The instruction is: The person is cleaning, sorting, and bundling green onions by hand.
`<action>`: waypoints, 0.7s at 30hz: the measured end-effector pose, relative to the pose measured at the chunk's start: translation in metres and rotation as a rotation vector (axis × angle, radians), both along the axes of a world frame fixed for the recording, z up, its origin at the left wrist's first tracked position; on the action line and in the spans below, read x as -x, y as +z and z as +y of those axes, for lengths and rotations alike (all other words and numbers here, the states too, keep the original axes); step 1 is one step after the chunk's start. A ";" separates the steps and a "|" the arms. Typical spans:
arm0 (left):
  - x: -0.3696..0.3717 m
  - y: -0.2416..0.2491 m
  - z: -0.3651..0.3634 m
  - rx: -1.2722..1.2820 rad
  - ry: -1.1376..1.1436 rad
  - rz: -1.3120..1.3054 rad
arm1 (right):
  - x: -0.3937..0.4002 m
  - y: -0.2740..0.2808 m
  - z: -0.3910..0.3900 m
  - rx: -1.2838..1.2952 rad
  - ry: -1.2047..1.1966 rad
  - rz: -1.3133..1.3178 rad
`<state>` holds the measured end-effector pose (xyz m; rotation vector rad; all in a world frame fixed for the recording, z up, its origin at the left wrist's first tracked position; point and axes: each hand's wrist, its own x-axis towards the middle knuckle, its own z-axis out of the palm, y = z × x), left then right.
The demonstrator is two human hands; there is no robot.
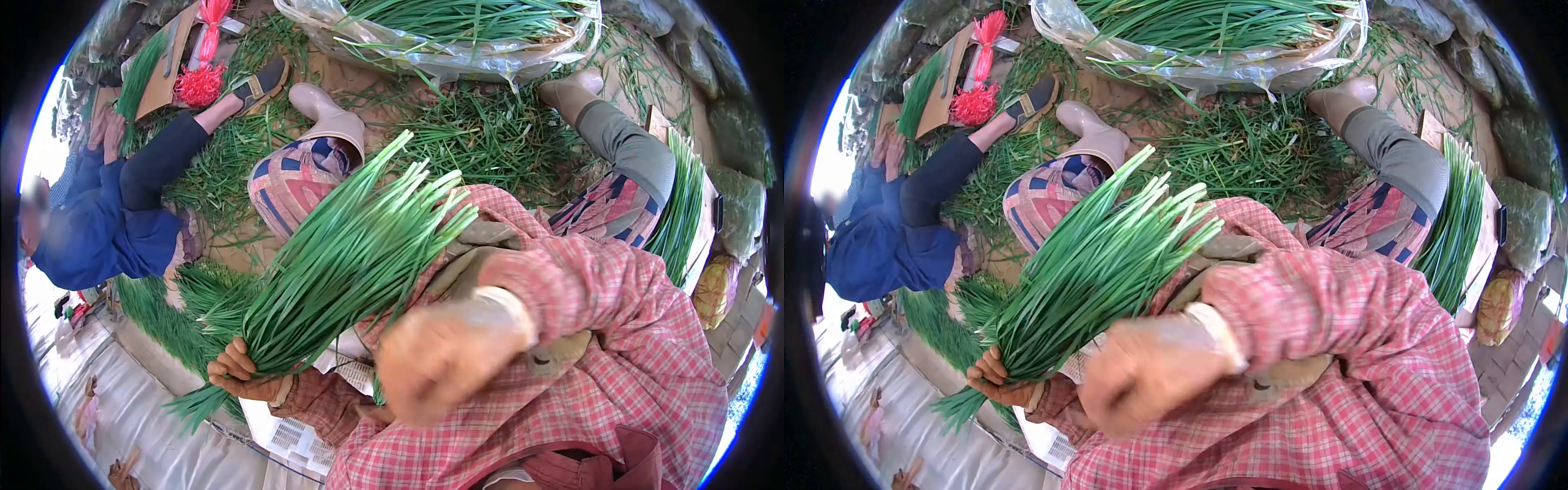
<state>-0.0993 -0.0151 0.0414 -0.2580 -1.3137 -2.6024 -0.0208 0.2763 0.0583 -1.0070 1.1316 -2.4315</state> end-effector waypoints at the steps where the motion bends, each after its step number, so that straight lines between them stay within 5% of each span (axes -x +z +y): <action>1: -0.001 -0.001 0.000 -0.020 0.012 -0.022 | -0.006 0.007 0.009 0.175 0.011 0.082; 3: -0.002 -0.004 -0.001 -0.063 0.042 -0.064 | 0.002 0.010 0.053 0.135 0.212 0.175; 4: -0.002 -0.005 -0.002 -0.085 0.006 -0.071 | 0.004 -0.013 0.073 -0.223 -0.181 0.126; 6: -0.003 -0.010 -0.009 -0.132 -0.065 -0.087 | 0.009 -0.057 0.114 -1.190 -0.620 -0.101; 7: -0.001 -0.014 -0.012 -0.138 -0.147 -0.053 | 0.018 -0.059 0.114 -2.164 -0.741 -0.018; 8: 0.002 -0.016 -0.011 -0.154 -0.161 -0.047 | 0.020 -0.075 0.123 -1.753 -1.130 0.348; 9: 0.001 -0.018 -0.011 -0.164 -0.168 -0.044 | 0.035 -0.072 0.110 -1.588 -1.041 0.033; 11: 0.001 -0.013 -0.008 -0.140 -0.149 -0.052 | 0.056 -0.078 0.079 -1.762 -0.776 0.117; 12: 0.003 -0.012 -0.009 -0.124 -0.162 -0.040 | 0.070 -0.077 0.063 -1.862 -0.446 -0.005; 14: 0.004 -0.013 -0.013 -0.092 -0.177 -0.028 | 0.080 -0.097 0.039 -1.395 -0.394 -0.289; 21: -0.004 -0.050 -0.031 -0.219 0.128 -0.320 | 0.066 -0.114 0.082 -0.853 -0.821 -0.349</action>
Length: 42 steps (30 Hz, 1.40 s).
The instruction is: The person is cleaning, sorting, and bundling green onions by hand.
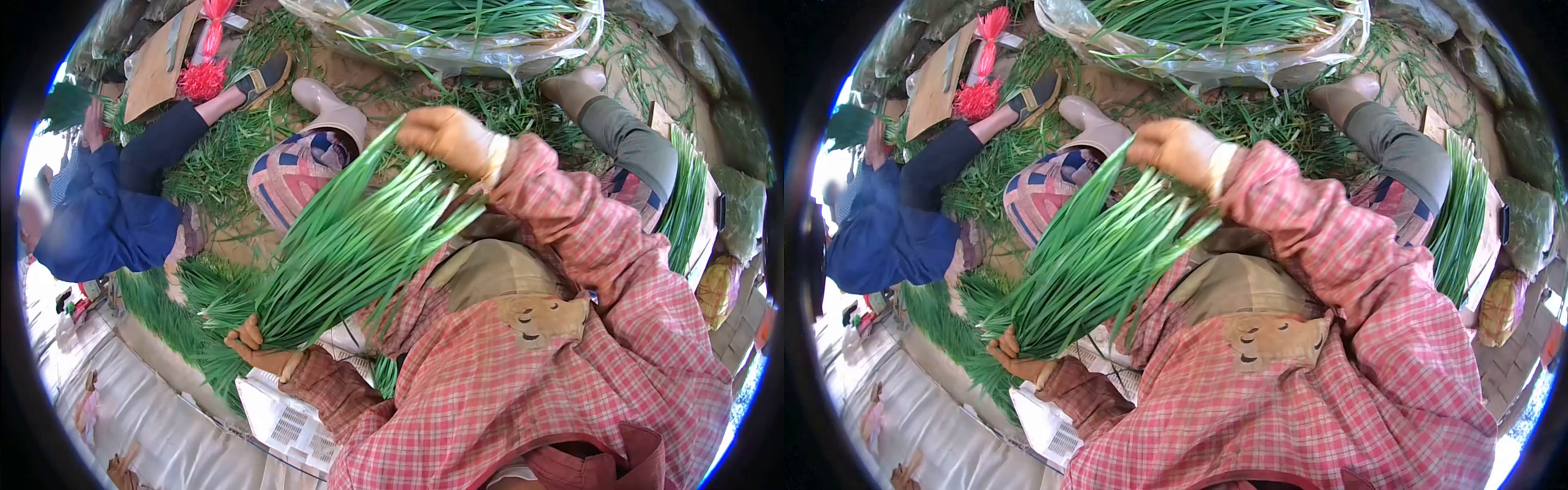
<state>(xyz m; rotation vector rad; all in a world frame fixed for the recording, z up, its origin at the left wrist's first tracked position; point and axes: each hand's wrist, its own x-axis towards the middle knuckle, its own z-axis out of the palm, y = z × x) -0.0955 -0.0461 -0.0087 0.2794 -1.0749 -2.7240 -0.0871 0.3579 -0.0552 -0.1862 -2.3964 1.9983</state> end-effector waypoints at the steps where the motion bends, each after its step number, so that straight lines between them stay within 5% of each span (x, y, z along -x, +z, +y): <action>1: -0.004 -0.010 -0.004 -0.027 0.036 -0.052 | -0.002 0.009 0.019 0.047 0.010 -0.031; 2: -0.013 -0.021 -0.008 0.129 0.016 -0.120 | -0.009 0.022 0.037 0.174 -0.090 -0.208; 3: -0.021 -0.031 -0.009 0.284 -0.009 -0.187 | -0.017 0.021 0.060 0.200 -0.125 -0.115; 5: -0.029 -0.052 -0.012 0.367 0.322 -0.461 | -0.034 0.012 0.102 0.413 -0.272 -0.117; 6: -0.035 -0.038 0.019 0.425 0.367 -0.520 | -0.041 -0.006 0.128 0.288 -0.230 -0.120; 7: -0.040 -0.041 0.016 0.385 0.342 -0.540 | -0.049 -0.007 0.137 -0.357 -0.198 -0.169; 9: -0.051 -0.054 0.004 0.300 0.285 -0.575 | -0.067 0.000 0.128 -1.215 -0.388 0.061; 11: -0.058 -0.060 -0.003 0.270 0.223 -0.550 | -0.060 0.058 0.082 -0.741 -0.401 0.193; 13: -0.062 -0.069 -0.026 0.180 0.135 -0.449 | -0.057 0.084 0.036 -0.662 -0.235 0.336; 16: -0.062 -0.069 -0.035 0.282 0.148 -0.416 | -0.044 0.078 -0.009 -0.866 -0.140 0.268; 19: -0.073 -0.067 -0.035 0.675 0.002 -0.325 | -0.037 0.071 -0.027 -0.946 -0.219 0.259; 22: -0.076 -0.058 -0.025 0.445 0.082 -0.441 | -0.034 0.073 -0.030 -0.914 -0.304 0.404; 25: -0.076 -0.072 -0.050 0.052 -0.343 -0.122 | -0.030 0.072 -0.026 -0.840 -0.374 0.600; 28: -0.080 -0.075 -0.050 0.194 -0.134 -0.281 | -0.032 0.081 -0.016 -0.633 -0.384 0.756; 32: -0.080 -0.082 -0.054 0.333 -0.156 -0.287 | -0.021 0.063 -0.029 -0.904 -0.234 0.357; 35: -0.081 -0.051 -0.008 0.158 -0.028 -0.363 | -0.025 0.030 -0.036 -0.999 -0.024 -0.024; 42: -0.084 -0.064 -0.026 0.101 -0.123 -0.261 | -0.018 0.023 -0.038 -0.770 -0.078 -0.056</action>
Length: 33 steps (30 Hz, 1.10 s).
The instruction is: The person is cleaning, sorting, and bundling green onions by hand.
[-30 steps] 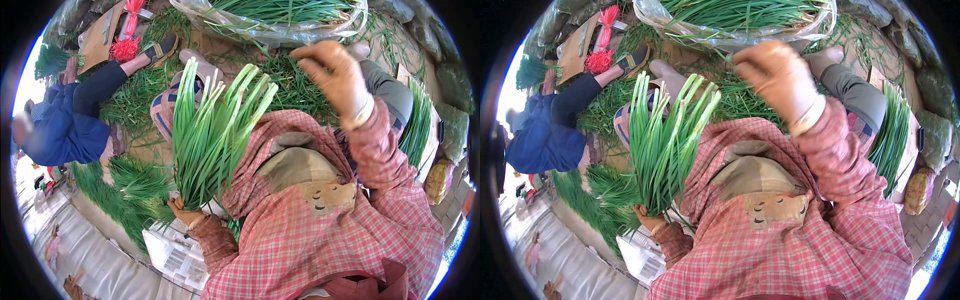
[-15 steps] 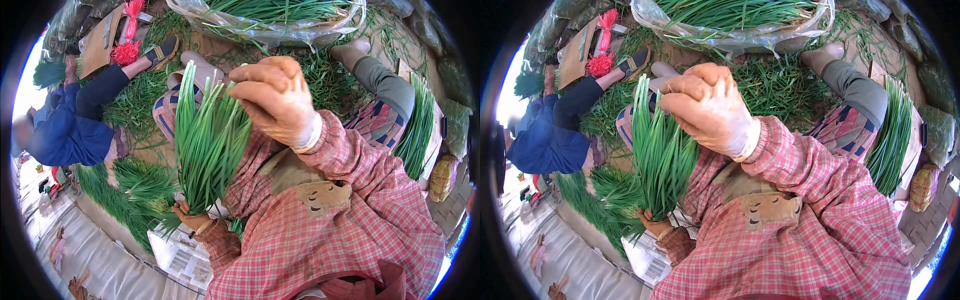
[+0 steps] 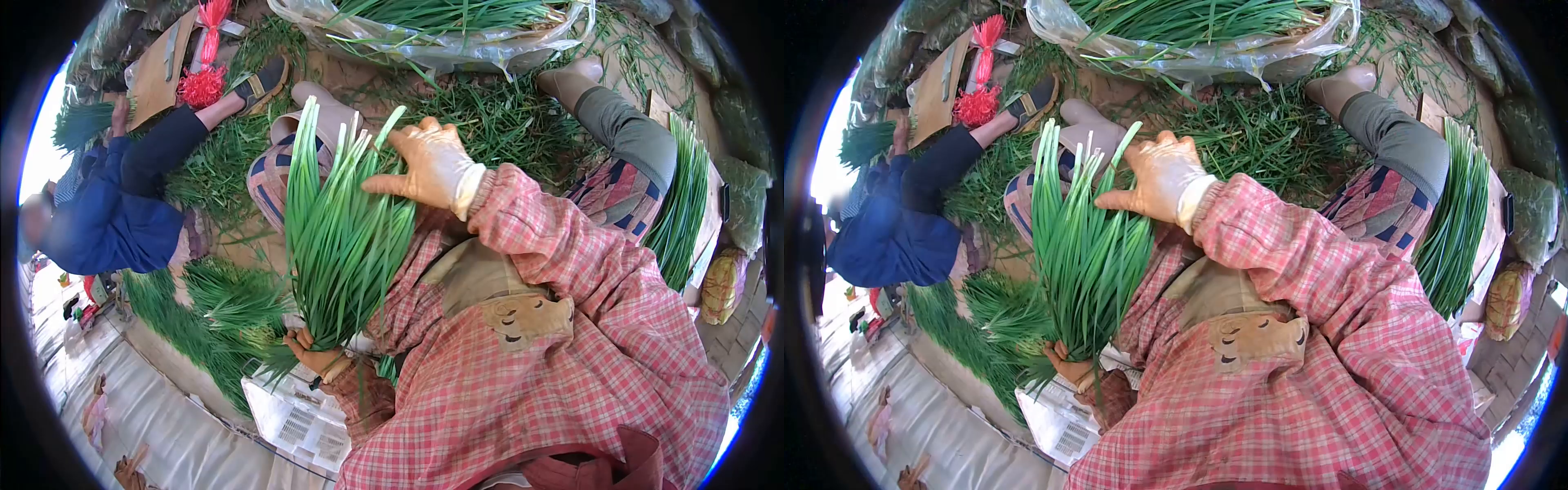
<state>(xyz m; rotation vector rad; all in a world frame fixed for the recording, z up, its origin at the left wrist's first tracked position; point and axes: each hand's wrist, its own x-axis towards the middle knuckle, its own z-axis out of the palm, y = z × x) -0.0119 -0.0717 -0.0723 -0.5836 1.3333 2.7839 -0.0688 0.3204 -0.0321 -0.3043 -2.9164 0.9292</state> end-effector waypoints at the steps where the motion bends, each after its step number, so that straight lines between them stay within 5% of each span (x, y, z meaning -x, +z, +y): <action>1: 0.001 -0.002 -0.001 -0.081 -0.069 0.051 | 0.007 -0.006 -0.001 0.188 -0.011 -0.050; 3: 0.004 -0.004 -0.002 -0.240 -0.210 0.147 | 0.019 -0.012 -0.004 0.567 -0.035 -0.153; 4: 0.002 -0.002 0.000 -0.007 -0.136 0.086 | 0.018 -0.010 -0.003 0.692 -0.069 -0.230; 7: -0.003 0.004 0.008 0.320 0.007 -0.014 | -0.001 0.000 0.004 0.552 0.040 0.058; 9: -0.003 0.004 0.006 0.042 -0.012 0.026 | -0.018 0.003 0.010 0.345 0.140 0.319; 11: -0.005 0.000 0.002 -0.081 -0.096 0.054 | -0.034 0.009 0.019 0.521 0.179 0.413; 13: -0.002 -0.008 -0.005 -0.205 -0.191 0.085 | -0.047 0.027 0.036 1.424 -0.133 0.076; 17: -0.009 -0.041 -0.044 0.385 -0.064 -0.126 | -0.059 0.037 0.104 1.972 -0.185 0.555; 18: -0.010 -0.029 -0.024 0.453 -0.020 -0.155 | -0.064 0.040 0.123 1.777 -0.203 0.697; 19: -0.011 -0.027 -0.020 0.488 -0.014 -0.157 | -0.069 0.041 0.147 1.910 -0.014 0.778; 21: -0.014 -0.031 -0.022 0.522 -0.044 -0.133 | -0.082 0.013 0.191 1.634 -0.071 0.711; 24: -0.017 -0.042 -0.025 0.164 -0.257 0.100 | -0.075 -0.009 0.168 -0.328 -0.336 -0.025; 25: -0.018 -0.043 -0.024 -0.009 -0.343 0.195 | -0.062 -0.001 0.154 -0.280 -0.242 0.179; 26: -0.014 -0.005 0.029 0.257 0.086 -0.267 | -0.048 0.011 0.134 -0.041 -0.210 0.211; 28: -0.017 -0.012 0.034 0.501 0.111 -0.257 | -0.019 0.015 0.106 0.239 0.003 0.048; 30: -0.015 -0.013 0.036 0.330 0.170 -0.272 | 0.008 -0.006 0.090 0.421 0.193 -0.149; 32: -0.027 -0.055 -0.021 0.154 -0.161 0.019 | 0.025 -0.037 0.078 0.727 0.273 -0.302; 33: -0.022 -0.059 -0.022 -0.173 -0.353 0.175 | 0.027 -0.041 0.080 0.745 0.308 -0.350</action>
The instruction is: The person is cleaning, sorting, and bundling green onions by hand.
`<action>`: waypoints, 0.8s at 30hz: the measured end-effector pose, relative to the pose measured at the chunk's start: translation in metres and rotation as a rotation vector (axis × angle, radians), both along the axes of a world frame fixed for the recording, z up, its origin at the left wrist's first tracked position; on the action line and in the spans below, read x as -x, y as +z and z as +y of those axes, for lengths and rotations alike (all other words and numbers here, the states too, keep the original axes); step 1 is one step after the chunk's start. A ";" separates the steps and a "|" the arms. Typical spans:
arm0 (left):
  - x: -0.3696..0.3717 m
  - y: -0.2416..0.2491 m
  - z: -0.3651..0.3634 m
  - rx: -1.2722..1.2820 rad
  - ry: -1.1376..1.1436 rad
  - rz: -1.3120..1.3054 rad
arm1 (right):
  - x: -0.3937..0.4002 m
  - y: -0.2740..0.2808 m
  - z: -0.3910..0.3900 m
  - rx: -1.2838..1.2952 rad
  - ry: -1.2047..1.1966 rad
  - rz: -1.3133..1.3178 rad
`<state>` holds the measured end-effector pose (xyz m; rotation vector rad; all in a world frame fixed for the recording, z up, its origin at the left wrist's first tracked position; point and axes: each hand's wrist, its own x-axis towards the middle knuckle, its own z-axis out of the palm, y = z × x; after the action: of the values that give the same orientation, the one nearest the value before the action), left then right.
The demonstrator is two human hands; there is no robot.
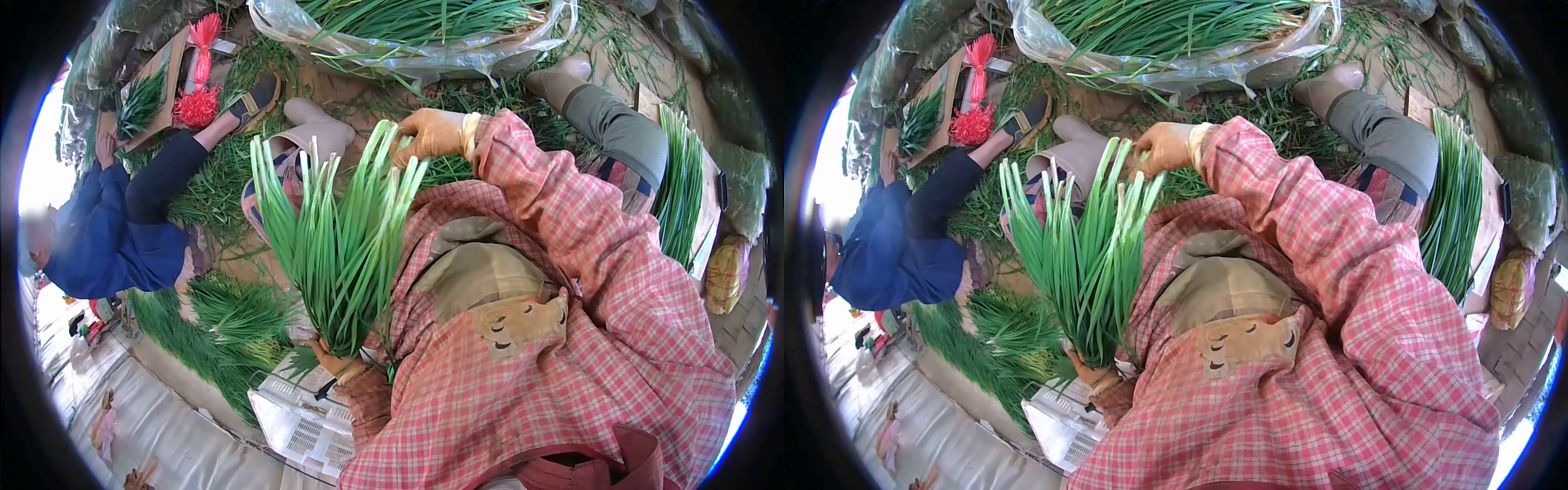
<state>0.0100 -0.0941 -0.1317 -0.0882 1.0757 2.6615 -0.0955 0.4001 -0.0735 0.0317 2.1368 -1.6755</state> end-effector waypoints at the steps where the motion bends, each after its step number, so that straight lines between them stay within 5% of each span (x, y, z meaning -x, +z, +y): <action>1: 0.008 0.006 0.012 -0.297 -0.250 0.052 | 0.000 -0.003 0.003 0.018 0.049 -0.037; 4: 0.000 0.055 0.066 0.462 0.402 -0.515 | -0.009 -0.002 0.012 0.170 0.219 -0.125; 10: -0.006 0.015 0.030 0.671 0.174 -0.252 | -0.009 0.009 0.004 -0.060 0.311 -0.003; 12: -0.009 0.015 0.037 0.707 0.155 -0.252 | -0.014 0.014 -0.003 0.362 -0.100 0.128; 17: -0.019 0.015 0.045 0.769 0.114 -0.250 | -0.016 0.059 0.014 0.851 -0.373 0.260; 21: -0.028 0.012 0.047 0.801 0.082 -0.236 | -0.053 0.091 0.084 0.737 -0.530 0.503; 22: -0.030 0.011 0.048 0.811 0.073 -0.229 | -0.060 0.098 0.089 0.932 -0.625 0.547; 23: -0.033 0.009 0.047 0.822 0.070 -0.221 | -0.079 0.080 0.124 0.691 -0.661 0.588; 24: -0.032 0.009 0.048 0.834 0.057 -0.218 | -0.088 0.073 0.141 0.735 -0.585 0.607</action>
<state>0.0419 -0.0461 -0.1226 -0.5524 2.0214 1.9957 -0.0074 0.5414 -0.0007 -0.0875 1.8143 -3.0566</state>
